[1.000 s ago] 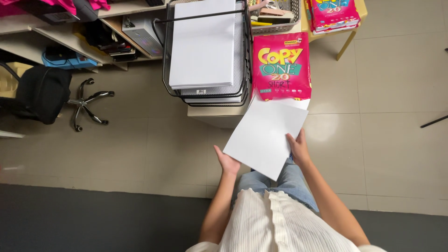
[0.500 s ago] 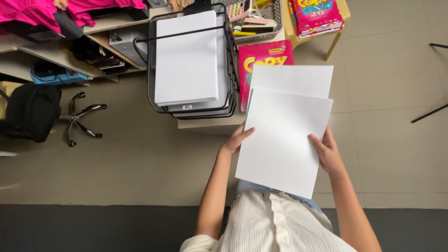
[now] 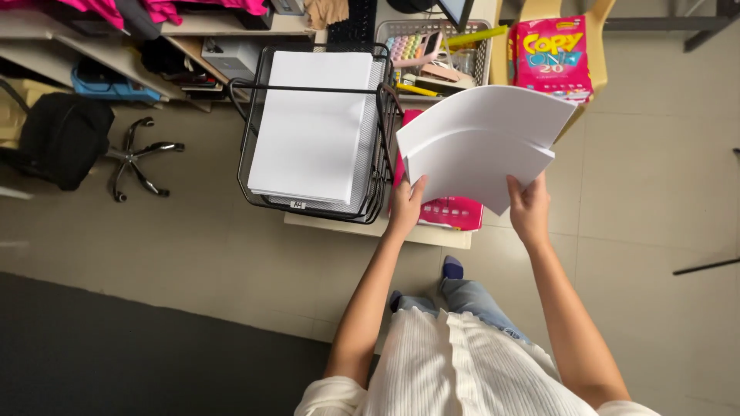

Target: The person takes sheets of paper from a pink package labeled 'Copy One 20' and places them into a black wire mesh document tray. They repeat this process several times, stacking the papers neatly. Finally, they lift the tray and place it onto a black office chair.

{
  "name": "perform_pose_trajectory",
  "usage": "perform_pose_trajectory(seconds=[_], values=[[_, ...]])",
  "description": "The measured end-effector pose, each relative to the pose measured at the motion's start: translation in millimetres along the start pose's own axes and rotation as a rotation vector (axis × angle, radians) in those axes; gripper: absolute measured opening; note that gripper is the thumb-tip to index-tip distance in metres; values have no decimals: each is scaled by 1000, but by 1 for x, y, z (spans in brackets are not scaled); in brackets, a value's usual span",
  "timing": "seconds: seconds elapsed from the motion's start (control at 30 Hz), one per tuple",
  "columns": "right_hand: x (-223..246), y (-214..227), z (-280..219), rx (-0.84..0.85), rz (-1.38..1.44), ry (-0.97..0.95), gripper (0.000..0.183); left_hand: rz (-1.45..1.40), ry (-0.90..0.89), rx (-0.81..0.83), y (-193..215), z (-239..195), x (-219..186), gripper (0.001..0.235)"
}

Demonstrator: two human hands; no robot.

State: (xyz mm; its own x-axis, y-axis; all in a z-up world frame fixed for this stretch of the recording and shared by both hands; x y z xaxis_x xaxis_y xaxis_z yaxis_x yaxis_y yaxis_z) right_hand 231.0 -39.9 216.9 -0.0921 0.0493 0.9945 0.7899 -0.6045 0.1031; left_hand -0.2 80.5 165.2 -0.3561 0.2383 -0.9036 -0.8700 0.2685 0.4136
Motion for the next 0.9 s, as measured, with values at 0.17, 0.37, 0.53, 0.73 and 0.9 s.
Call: perform_pose_trajectory(seconds=[0.17,0.37,0.53,0.73,0.9], values=[[-35,-13,33,199,258,149,45,-19,-76,-169,-3,8,10,48],[-49,-9,41,300,191,84,42,-83,-11,-233,-11,-2,26,54],[-96,0,51,373,114,30,37,-102,62,-210,-30,-12,70,42],[-92,-1,55,381,61,-55,29,-141,91,-222,-29,-9,55,39],[-100,1,55,414,-13,-77,28,-77,196,-171,-30,-15,64,38]])
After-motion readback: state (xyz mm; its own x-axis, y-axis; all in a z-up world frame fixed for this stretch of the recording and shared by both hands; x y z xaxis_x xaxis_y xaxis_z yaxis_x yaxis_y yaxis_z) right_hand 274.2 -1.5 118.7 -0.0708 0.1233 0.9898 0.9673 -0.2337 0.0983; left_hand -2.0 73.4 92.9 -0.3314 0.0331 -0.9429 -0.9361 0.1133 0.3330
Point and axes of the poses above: each hand's wrist, its own z-axis towards the middle knuckle, its own y-axis out of the back of the hand, x = y × z, the point moved 1 cm from there along z, towards the middle knuckle, and after that the axes turned 12 degrees about z, right-handed, at the moved point
